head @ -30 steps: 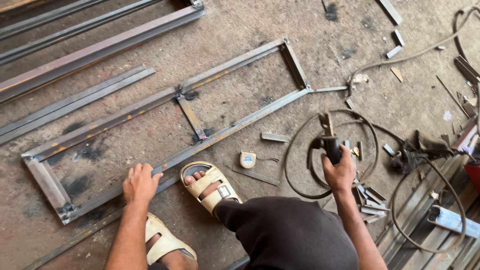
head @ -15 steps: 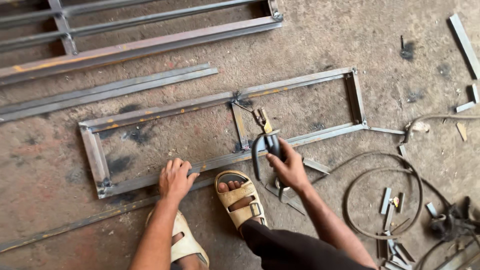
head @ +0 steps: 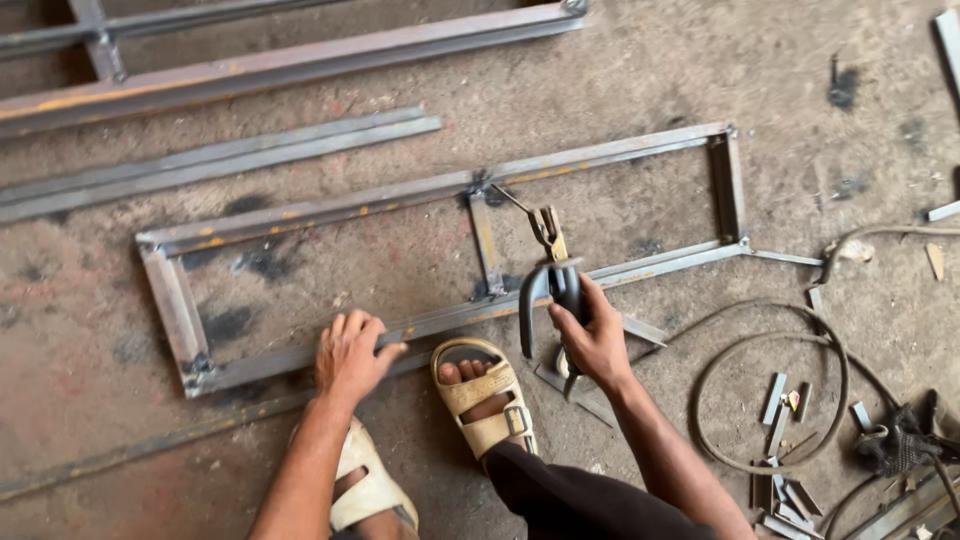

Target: The person welds a rectangular metal frame on the floor using a handheld welding torch. They position a metal bar across the frame and weld it in place, then continue welding along the frame's joints and edges.

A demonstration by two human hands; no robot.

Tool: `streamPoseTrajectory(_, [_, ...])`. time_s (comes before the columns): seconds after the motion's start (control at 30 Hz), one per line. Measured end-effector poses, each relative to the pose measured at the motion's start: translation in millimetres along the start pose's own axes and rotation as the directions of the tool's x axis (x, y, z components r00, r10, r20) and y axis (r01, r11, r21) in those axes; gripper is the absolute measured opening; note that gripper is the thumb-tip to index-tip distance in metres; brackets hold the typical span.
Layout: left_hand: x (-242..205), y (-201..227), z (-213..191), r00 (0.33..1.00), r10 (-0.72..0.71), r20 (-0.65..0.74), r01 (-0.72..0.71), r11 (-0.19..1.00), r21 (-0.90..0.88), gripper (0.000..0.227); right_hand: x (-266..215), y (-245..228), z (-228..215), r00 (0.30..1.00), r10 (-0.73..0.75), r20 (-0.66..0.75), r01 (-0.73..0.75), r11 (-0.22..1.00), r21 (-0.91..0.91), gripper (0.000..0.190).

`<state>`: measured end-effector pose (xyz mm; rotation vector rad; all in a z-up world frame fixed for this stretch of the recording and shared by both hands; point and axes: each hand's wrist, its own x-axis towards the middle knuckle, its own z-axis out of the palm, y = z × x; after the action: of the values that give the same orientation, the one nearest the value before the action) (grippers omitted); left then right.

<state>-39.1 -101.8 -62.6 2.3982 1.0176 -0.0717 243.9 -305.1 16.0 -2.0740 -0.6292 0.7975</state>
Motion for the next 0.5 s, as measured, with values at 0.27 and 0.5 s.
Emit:
streamPoseTrajectory(0.27, [20, 172, 23, 0.992, 0.125, 0.017, -0.043, 0.461, -0.886, 0.06, -19, -3, -9, 0.975, -0.205, -0.079, 0.2, 0.978, -0.065, 0.064])
streamPoseTrajectory(0.5, [13, 168, 9, 0.923, -0.235, 0.305, 0.355, 0.209, -0.911, 0.027, 56, 89, -126, 0.808, -0.431, -0.401, 0.286, 0.883, -0.373, 0.012])
